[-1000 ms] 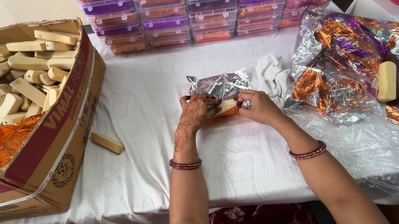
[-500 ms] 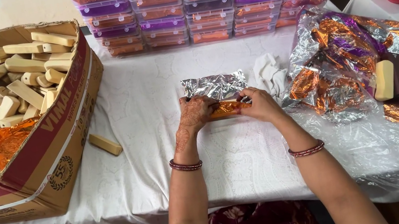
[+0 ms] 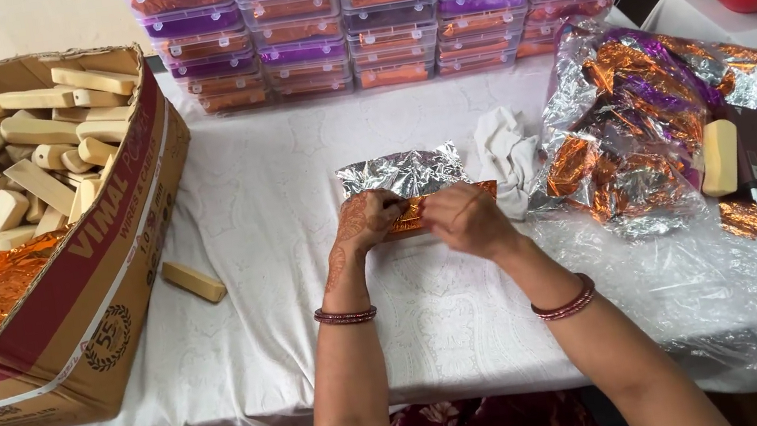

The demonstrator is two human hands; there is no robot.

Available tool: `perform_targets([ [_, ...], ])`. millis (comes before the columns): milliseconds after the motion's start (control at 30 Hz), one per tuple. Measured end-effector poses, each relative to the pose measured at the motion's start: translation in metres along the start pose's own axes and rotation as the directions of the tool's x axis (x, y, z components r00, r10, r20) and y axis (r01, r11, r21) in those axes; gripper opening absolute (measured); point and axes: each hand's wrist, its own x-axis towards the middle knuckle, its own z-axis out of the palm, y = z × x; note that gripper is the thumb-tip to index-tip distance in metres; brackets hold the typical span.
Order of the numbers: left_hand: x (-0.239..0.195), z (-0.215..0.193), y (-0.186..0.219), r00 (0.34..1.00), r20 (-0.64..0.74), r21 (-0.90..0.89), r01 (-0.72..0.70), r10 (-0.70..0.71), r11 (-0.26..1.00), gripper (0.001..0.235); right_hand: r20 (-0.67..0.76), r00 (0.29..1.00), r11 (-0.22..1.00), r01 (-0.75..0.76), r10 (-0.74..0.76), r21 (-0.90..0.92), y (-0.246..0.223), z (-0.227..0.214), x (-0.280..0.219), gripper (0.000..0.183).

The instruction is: The recorder is seen wiping small wooden blocks with a white cloth, wrapping them in metallic foil, and then placing the wrapped blocks into small plastic containers.

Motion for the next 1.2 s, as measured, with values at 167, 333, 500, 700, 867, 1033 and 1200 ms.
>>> perform_targets([
  [167,0.01,0.007,-0.011,0.999,-0.005,-0.091,-0.032,0.032,0.995,0.028,0.13,0.98,0.988,0.145,-0.149,0.045,-0.026,-0.02,0.019,0.014],
  [333,0.006,-0.002,-0.003,1.0,0.03,-0.084,0.013,-0.01,0.996,0.029,0.356,0.932,0.993,-0.096,0.064,0.074,-0.014,-0.008,0.008,0.019],
  [500,0.012,0.007,-0.013,0.999,0.034,-0.121,0.006,-0.002,0.993,0.031,0.402,0.897,0.974,-0.22,0.182,0.049,-0.014,-0.005,0.018,0.039],
  [700,-0.026,-0.033,0.003,1.0,0.017,-0.183,0.004,-0.001,0.983,0.041,0.636,0.673,0.885,-0.464,0.377,-0.034,-0.017,-0.009,0.031,0.047],
  [867,-0.026,-0.041,-0.026,1.0,0.013,-0.29,-0.001,0.005,0.957,0.053,0.643,0.634,0.858,-0.51,0.429,-0.071,-0.025,-0.021,0.044,0.055],
  [1033,-0.032,-0.049,-0.025,0.993,0.032,-0.536,0.116,-0.117,0.836,0.057,0.657,0.563,0.789,-0.609,0.501,-0.08,-0.028,-0.022,0.047,0.052],
  [1200,-0.041,-0.06,-0.011,0.973,0.02,-0.398,0.219,-0.23,0.891,0.058,0.658,0.587,0.816,-0.573,0.471,-0.073,-0.028,-0.023,0.045,0.052],
])
